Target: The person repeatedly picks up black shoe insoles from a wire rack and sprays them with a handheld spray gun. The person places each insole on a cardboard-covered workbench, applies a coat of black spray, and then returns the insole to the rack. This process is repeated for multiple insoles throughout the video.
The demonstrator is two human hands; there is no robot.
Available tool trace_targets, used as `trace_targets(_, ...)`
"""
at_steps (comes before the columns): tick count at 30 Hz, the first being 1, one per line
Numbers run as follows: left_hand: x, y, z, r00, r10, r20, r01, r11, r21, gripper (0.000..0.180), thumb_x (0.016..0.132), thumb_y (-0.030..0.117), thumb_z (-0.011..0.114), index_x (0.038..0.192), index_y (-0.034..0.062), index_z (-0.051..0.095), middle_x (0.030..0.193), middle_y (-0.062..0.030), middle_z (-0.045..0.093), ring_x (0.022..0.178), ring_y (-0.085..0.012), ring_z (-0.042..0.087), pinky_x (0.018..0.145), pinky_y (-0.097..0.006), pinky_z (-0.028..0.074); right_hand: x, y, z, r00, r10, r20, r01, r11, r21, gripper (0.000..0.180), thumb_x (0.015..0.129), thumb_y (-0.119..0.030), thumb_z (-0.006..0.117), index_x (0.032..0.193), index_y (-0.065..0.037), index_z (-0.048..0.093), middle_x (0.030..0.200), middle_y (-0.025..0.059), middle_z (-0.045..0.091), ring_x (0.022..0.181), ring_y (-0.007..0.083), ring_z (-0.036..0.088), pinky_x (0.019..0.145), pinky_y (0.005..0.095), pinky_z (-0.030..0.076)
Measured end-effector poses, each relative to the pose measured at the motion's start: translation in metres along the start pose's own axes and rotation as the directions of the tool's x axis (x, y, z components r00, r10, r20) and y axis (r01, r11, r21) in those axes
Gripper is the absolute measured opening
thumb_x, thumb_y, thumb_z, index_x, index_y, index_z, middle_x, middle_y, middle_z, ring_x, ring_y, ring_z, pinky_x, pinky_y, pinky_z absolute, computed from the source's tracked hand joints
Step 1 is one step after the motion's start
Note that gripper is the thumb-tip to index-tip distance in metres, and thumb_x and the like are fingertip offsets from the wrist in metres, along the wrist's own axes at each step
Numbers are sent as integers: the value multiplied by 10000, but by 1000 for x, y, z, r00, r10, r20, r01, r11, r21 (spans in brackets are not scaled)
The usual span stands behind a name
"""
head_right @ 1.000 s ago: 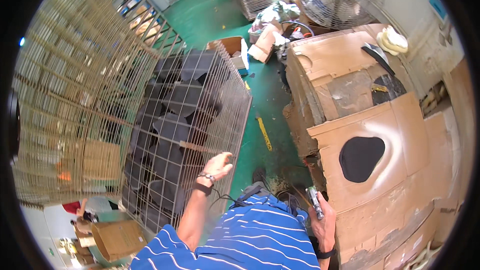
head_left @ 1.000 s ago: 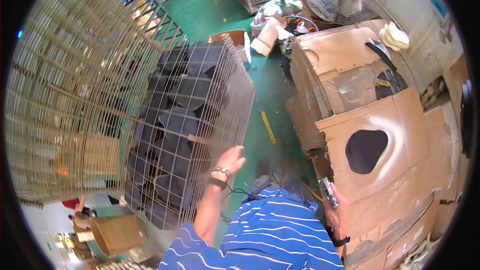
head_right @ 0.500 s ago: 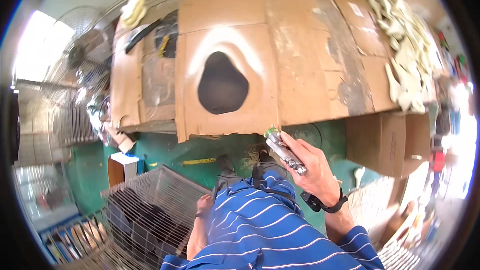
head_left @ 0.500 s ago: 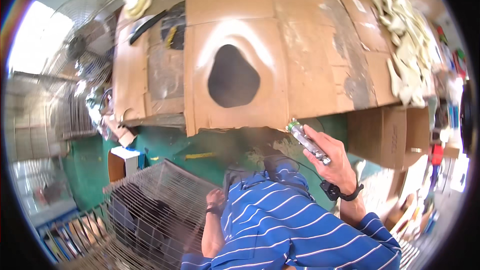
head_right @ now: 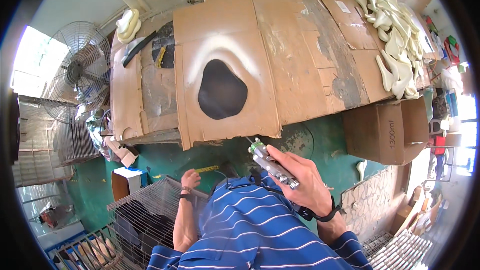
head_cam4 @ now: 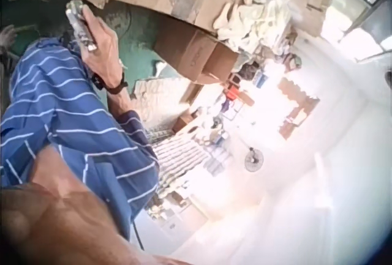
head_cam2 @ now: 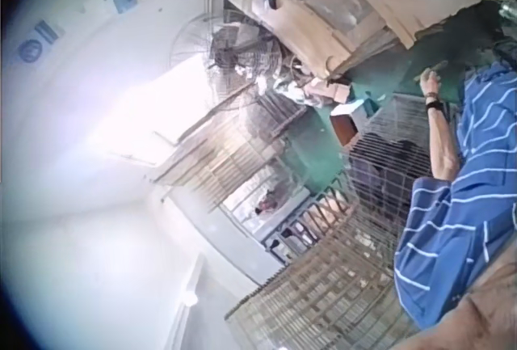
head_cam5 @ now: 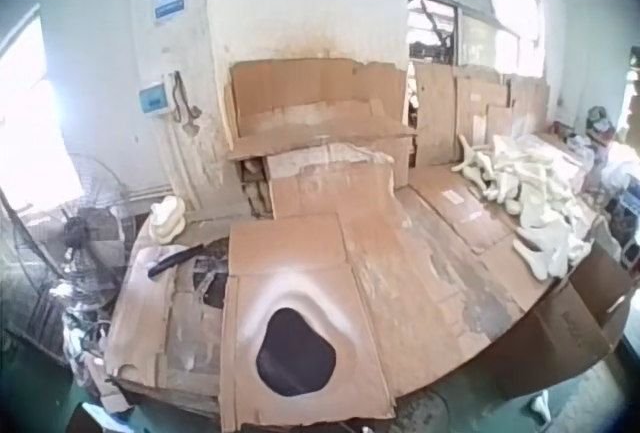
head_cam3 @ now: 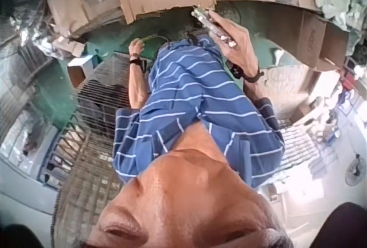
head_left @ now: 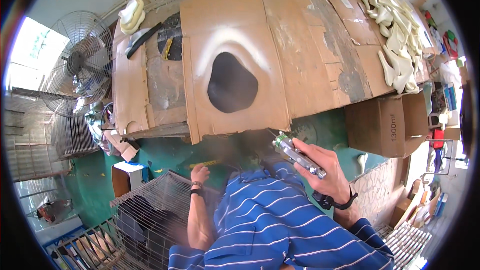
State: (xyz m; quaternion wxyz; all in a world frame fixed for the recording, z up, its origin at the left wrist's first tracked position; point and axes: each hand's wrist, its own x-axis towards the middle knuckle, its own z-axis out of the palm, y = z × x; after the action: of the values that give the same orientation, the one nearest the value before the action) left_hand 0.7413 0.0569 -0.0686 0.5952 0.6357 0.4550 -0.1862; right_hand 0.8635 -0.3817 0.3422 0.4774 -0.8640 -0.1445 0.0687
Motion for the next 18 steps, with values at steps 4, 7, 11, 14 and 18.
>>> trace_targets(4, 8, -40, -6, 988, -95, 124, 110, 987, -120, 393, 937, 118, 665, 1308, 34, 569, 960, -111, 695, 753, -256, 698, 594, -398, 568, 14, 5, 3, 983, -48, -178, 47, 999, -8, 610, 811, 38, 743, 1393, -17, 571, 1017, 203, 700, 854, 359, 698, 753, 367, 546)
trace_targets(7, 34, -123, -44, 932, 58, 359, 12, 982, -189, 347, 979, 178, 602, 1302, 55, 565, 989, -136, 690, 880, -297, 693, 708, -482, 574, 12, 5, -10, 986, 6, -169, -5, 1000, 6, 613, 806, 39, 746, 1392, -15, 573, 1012, 203, 702, 850, 353, 700, 752, 364, 546)
trace_targets(11, 30, -160, -39, 811, 360, 461, -539, 765, 351, 266, 987, 194, 522, 1189, 49, 615, 895, -126, 680, 906, -281, 670, 790, -457, 567, -7, 12, -23, 979, 96, -179, -107, 993, -52, 584, 806, 31, 749, 1367, -7, 593, 1025, 208, 706, 852, 342, 705, 757, 357, 545)
trace_targets(14, 28, -151, -38, 823, 233, 519, -403, 882, 243, 259, 974, 146, 529, 1200, 51, 613, 868, -117, 671, 880, -286, 673, 754, -460, 566, -21, 9, -27, 983, 168, -73, -173, 983, -59, 580, 802, 23, 759, 1358, -4, 599, 1043, 210, 706, 864, 344, 708, 770, 359, 548)
trace_targets(18, 13, -88, -5, 969, -236, 72, 244, 957, -155, 332, 942, 53, 617, 1274, 47, 590, 817, -98, 646, 651, -215, 615, 499, -391, 475, -15, 1, -15, 986, 153, 67, -152, 988, -14, 616, 780, 39, 771, 1368, -11, 593, 1044, 208, 701, 884, 344, 705, 784, 357, 545)
